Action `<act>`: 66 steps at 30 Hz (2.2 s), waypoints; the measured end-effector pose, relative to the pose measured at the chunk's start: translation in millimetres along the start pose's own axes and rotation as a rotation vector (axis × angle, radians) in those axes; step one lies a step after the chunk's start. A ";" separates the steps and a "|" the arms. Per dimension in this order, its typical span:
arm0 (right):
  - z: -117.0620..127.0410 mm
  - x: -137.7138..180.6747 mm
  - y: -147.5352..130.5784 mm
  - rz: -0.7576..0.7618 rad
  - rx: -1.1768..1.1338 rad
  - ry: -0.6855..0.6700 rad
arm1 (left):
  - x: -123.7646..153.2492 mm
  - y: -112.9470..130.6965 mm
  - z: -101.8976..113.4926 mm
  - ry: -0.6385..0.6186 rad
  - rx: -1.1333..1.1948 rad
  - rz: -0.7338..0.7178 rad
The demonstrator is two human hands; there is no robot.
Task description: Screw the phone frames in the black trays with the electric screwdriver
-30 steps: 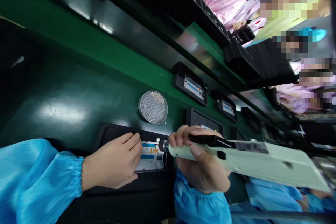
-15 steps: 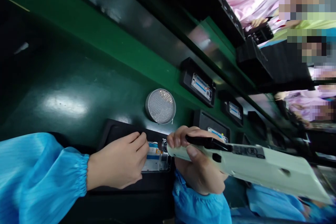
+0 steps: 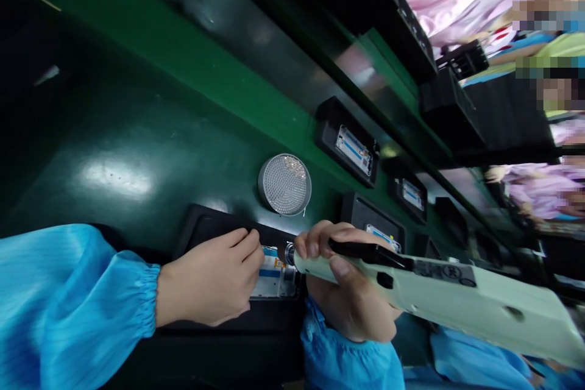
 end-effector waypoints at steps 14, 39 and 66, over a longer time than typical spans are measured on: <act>0.6 1.5 -0.4 -0.039 0.002 -0.015 | -2.0 -0.4 1.5 -0.030 0.023 -0.006; 73.0 -14.9 -70.3 0.384 -0.053 0.457 | -2.3 14.7 56.5 0.050 -0.027 -0.090; 72.4 -10.6 -86.2 0.501 -0.118 0.373 | -6.6 34.1 62.3 -0.061 0.034 -0.180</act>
Point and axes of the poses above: each hand's wrist, its own x-axis away from the middle knuckle, its own z-axis out of the back of the hand, y = z × x, the point moved 4 cm from there along -x, towards the middle knuckle, and after that the axes turned 10 degrees about -x, right-handed, at the moved point
